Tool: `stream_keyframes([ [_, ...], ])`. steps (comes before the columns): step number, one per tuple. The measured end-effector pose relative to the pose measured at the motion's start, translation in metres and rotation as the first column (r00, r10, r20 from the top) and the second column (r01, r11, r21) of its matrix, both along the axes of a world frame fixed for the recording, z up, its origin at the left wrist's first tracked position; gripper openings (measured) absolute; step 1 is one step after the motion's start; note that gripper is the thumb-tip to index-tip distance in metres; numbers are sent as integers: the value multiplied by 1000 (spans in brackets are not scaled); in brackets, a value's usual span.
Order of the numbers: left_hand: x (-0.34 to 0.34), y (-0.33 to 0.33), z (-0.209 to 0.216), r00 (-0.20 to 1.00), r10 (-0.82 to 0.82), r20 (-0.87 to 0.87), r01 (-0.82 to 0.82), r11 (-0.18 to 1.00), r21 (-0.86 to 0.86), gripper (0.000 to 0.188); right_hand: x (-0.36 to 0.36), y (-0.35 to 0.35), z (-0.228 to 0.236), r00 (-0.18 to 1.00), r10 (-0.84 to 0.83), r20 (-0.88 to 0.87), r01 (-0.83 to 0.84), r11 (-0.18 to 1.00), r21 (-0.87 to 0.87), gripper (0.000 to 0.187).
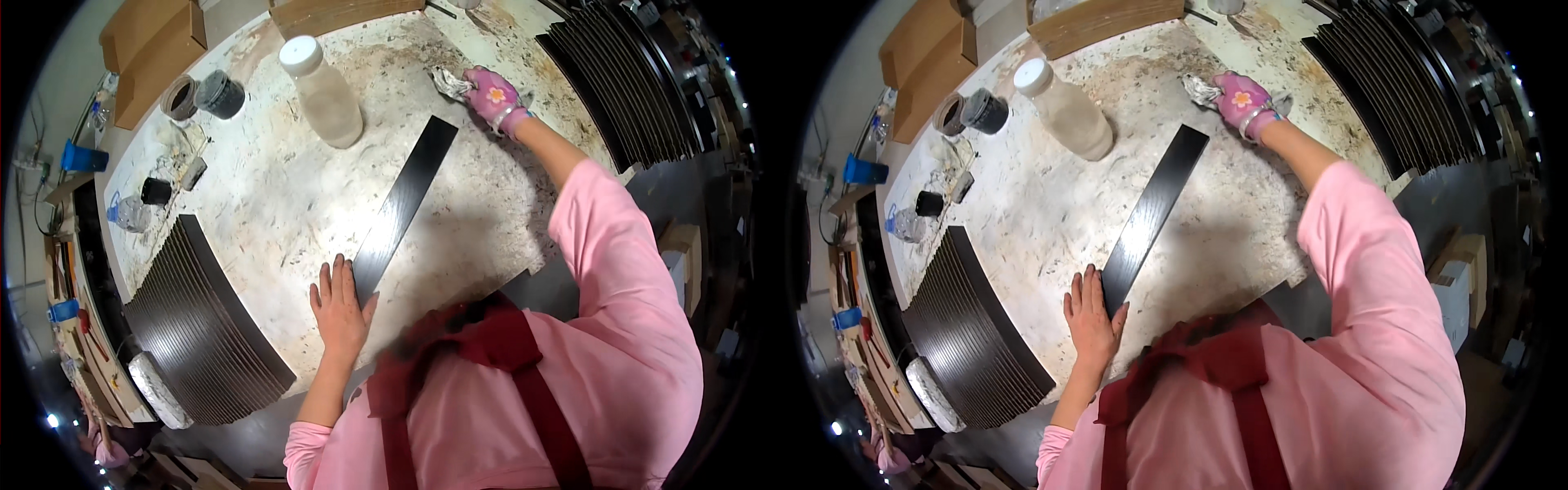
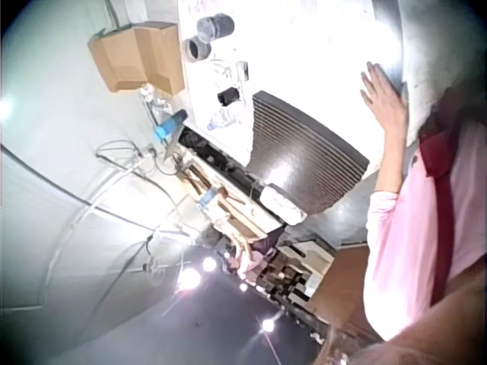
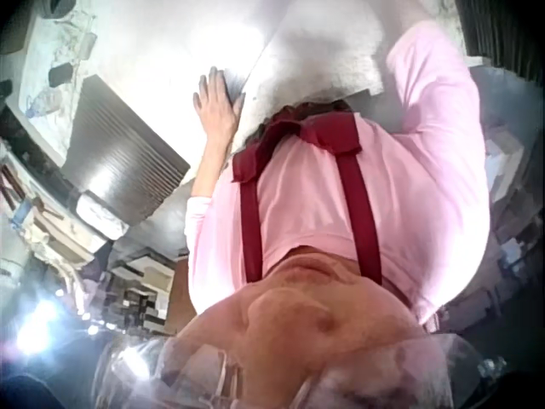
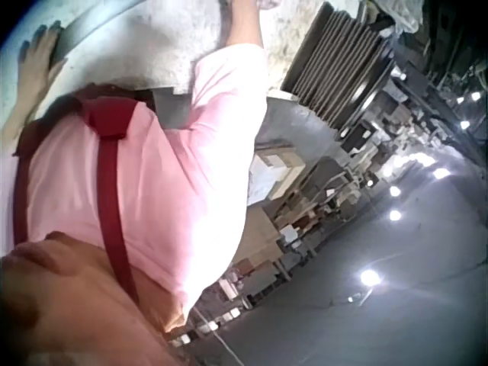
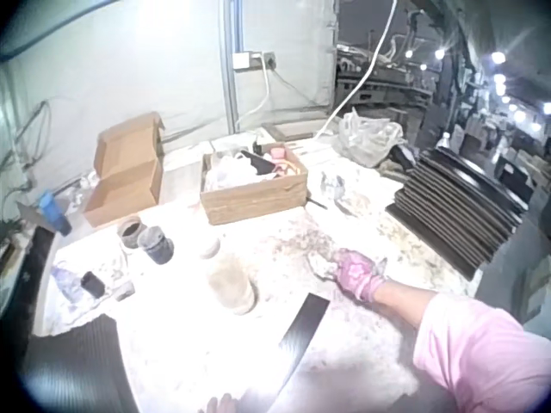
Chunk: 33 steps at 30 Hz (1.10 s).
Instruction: The person wipes long wooden slats one by one with a cloth, occasionally pouring liquid from a bottle onto the cloth. After wiping each side of a slat, the person places it onto a stack on the table.
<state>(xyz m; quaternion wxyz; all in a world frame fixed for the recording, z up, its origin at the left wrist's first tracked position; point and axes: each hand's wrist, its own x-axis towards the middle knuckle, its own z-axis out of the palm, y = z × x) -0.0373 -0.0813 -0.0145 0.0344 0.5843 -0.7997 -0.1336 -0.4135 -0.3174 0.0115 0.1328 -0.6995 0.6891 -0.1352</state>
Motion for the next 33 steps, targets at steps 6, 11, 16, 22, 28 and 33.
stream_keyframes([
  [6, 1, 4, -4, 1000, 8, 24, -9, 1000, 29, 78, 93, 68, -27, 862, 496, -104, -501, 804, -320, 24],
  [11, -5, -4, -3, 999, -43, 23, 43, 999, 6, 78, -34, -11, -36, 999, -17, -31, 14, 996, -86, 24],
  [16, 2, 9, -5, 999, 33, 38, -34, 999, 6, 80, 94, 58, 14, 956, 268, 117, -281, 952, 118, 34],
  [22, -6, 0, -4, 1000, -25, 12, 26, 999, -27, 78, 24, 16, -36, 974, 153, 167, -162, 986, 38, 41],
  [28, 2, 7, -11, 1000, -5, 17, 6, 998, -56, 77, 124, 113, 0, 930, 363, 60, -367, 928, 70, 29],
  [33, -2, 5, -7, 1000, -12, -14, 11, 999, -53, 75, 137, 134, -38, 834, 547, -75, -546, 796, -261, 17],
])
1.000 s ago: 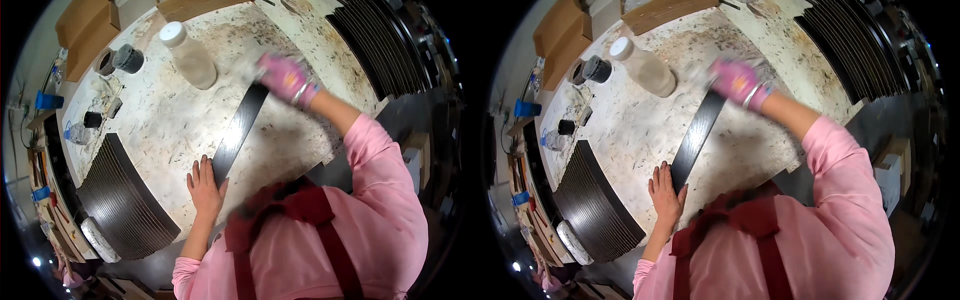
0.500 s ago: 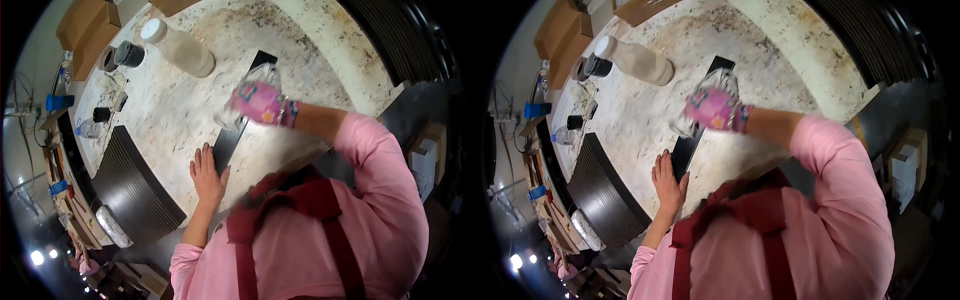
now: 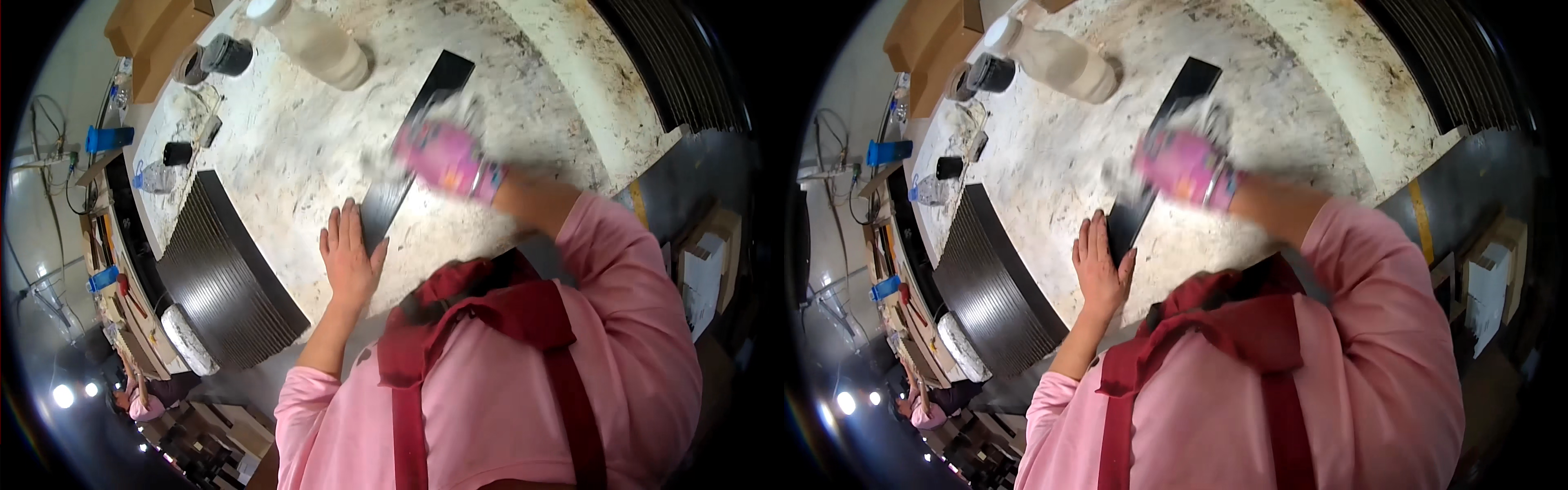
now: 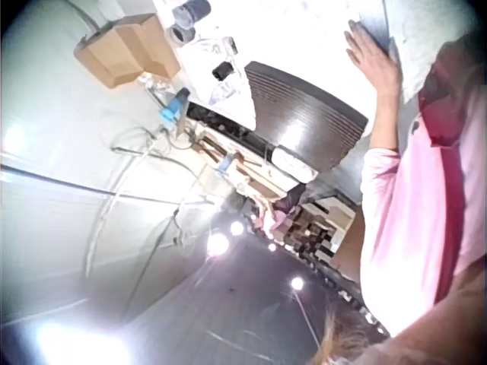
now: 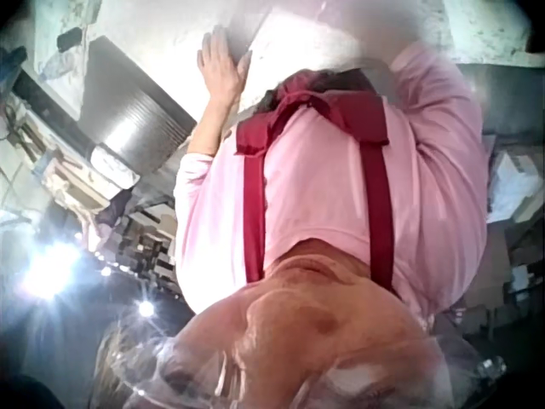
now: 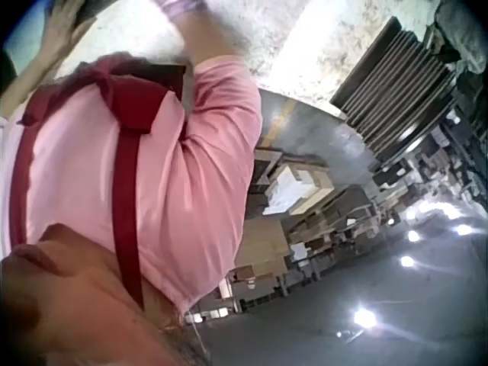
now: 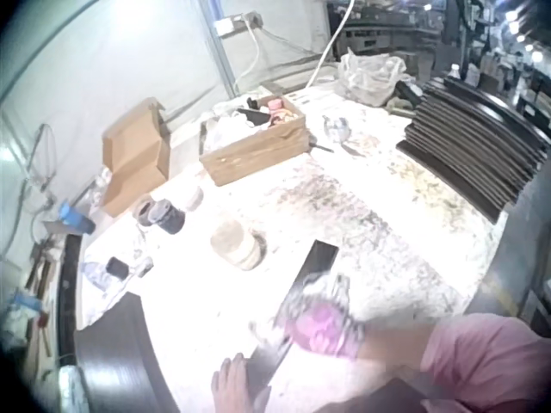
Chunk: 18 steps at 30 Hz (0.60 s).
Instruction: The person wipes long wooden slats one by one with a cloth, occasionally pouring liquid from a bottle onto the cloth. After wiping each side of a slat, the person places it onto a stack on the table.
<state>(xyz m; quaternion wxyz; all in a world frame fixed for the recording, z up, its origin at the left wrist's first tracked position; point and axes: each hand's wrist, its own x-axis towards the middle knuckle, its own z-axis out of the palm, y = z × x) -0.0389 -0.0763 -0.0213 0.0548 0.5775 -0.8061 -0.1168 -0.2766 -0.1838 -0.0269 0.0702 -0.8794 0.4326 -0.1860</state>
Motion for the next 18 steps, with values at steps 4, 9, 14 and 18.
stream_keyframes([
  [4, -3, 0, 5, 1000, -2, 9, 2, 1000, 11, 70, -30, -37, 21, 948, -295, -122, 311, 938, 150, 19],
  [9, 2, -1, -2, 1000, -28, 3, 28, 999, -19, 71, 54, 40, 25, 983, -53, -178, 143, 827, 544, 14],
  [14, -2, 2, 4, 1000, -8, -30, 7, 999, -36, 70, -53, -51, 8, 867, -497, -38, 487, 829, 274, 14],
  [18, -5, 4, 7, 995, 16, -101, -24, 997, -78, 69, -163, -113, 5, 741, -671, -1, 647, 715, 266, 28],
])
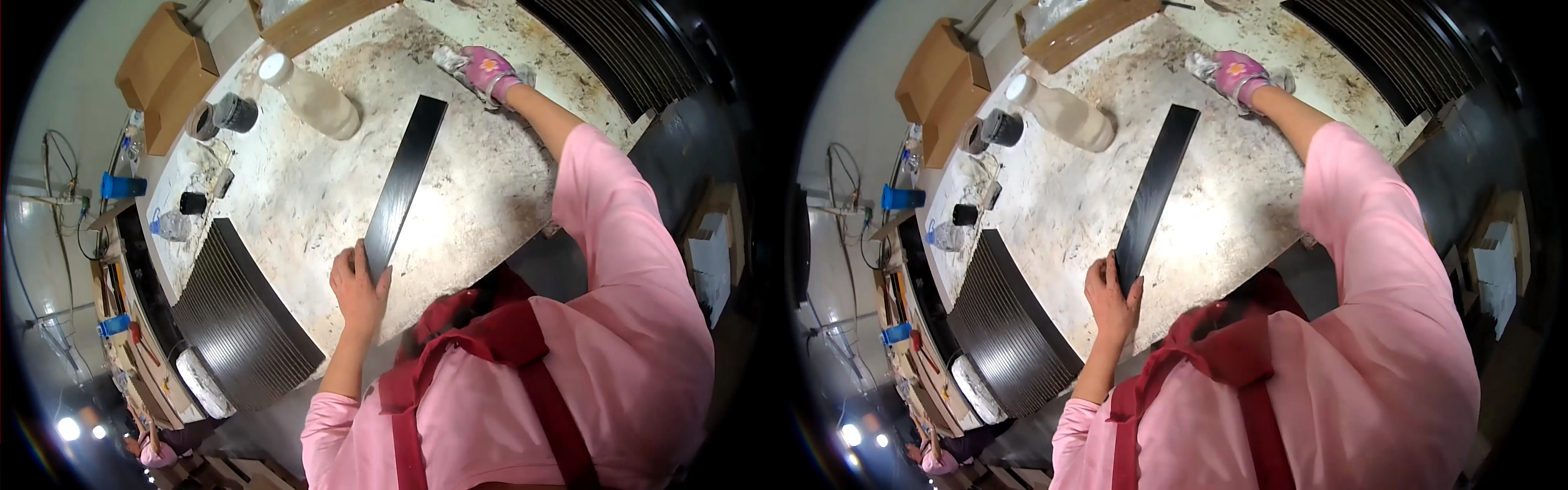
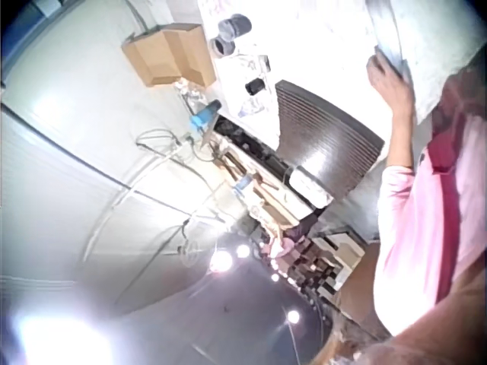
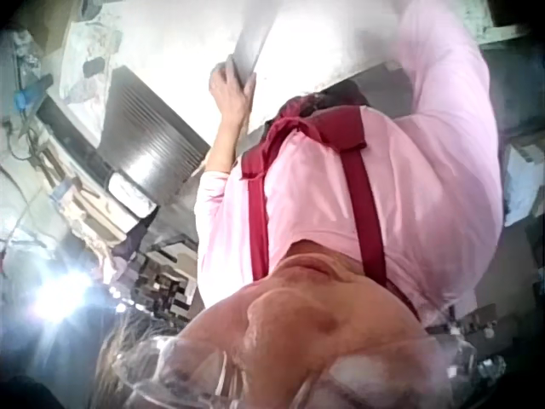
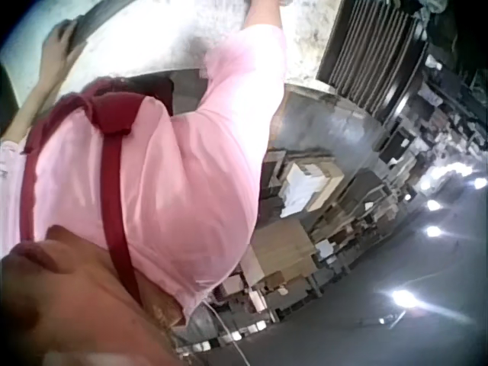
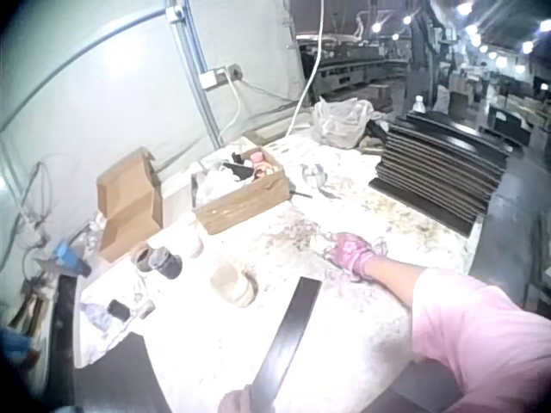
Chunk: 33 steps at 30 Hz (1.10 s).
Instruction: The person wipes long wooden slats one by one with a cloth, occasionally pouring liquid from a bottle onto the cloth. After wiping each side of a slat, the person places it onto a stack on the table.
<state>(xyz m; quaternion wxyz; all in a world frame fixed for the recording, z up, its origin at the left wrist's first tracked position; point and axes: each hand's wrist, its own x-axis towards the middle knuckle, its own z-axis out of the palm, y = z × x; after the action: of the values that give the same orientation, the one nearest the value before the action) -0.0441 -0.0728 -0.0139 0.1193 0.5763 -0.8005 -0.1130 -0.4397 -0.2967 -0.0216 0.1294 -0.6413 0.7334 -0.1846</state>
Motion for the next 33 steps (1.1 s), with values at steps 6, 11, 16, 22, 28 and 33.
stream_keyframes([
  [6, 13, 13, 5, 992, 102, -80, -103, 995, -10, 73, 5, 37, 11, 860, -110, 499, 167, 983, -70, 55],
  [11, 24, 17, 5, 980, 104, -167, -94, 993, 69, 69, 3, 53, 21, 639, -186, 747, 268, 963, 11, 65],
  [16, 19, 23, 3, 967, 178, -184, -167, 983, 72, 66, 98, 106, 39, 806, 350, 478, -402, 916, 8, 30],
  [22, 19, 19, -12, 970, 150, -190, -149, 989, 23, 65, 203, 159, -30, 767, 631, 118, -627, 776, -74, 18],
  [28, 23, 24, -17, 970, 144, -196, -147, 989, -4, 65, 173, 139, 7, 789, 591, -171, -611, 785, -104, 16],
  [33, 26, 24, -16, 970, 146, -196, -144, 989, 23, 65, 213, 170, 12, 681, 728, -81, -732, 673, -110, 16],
])
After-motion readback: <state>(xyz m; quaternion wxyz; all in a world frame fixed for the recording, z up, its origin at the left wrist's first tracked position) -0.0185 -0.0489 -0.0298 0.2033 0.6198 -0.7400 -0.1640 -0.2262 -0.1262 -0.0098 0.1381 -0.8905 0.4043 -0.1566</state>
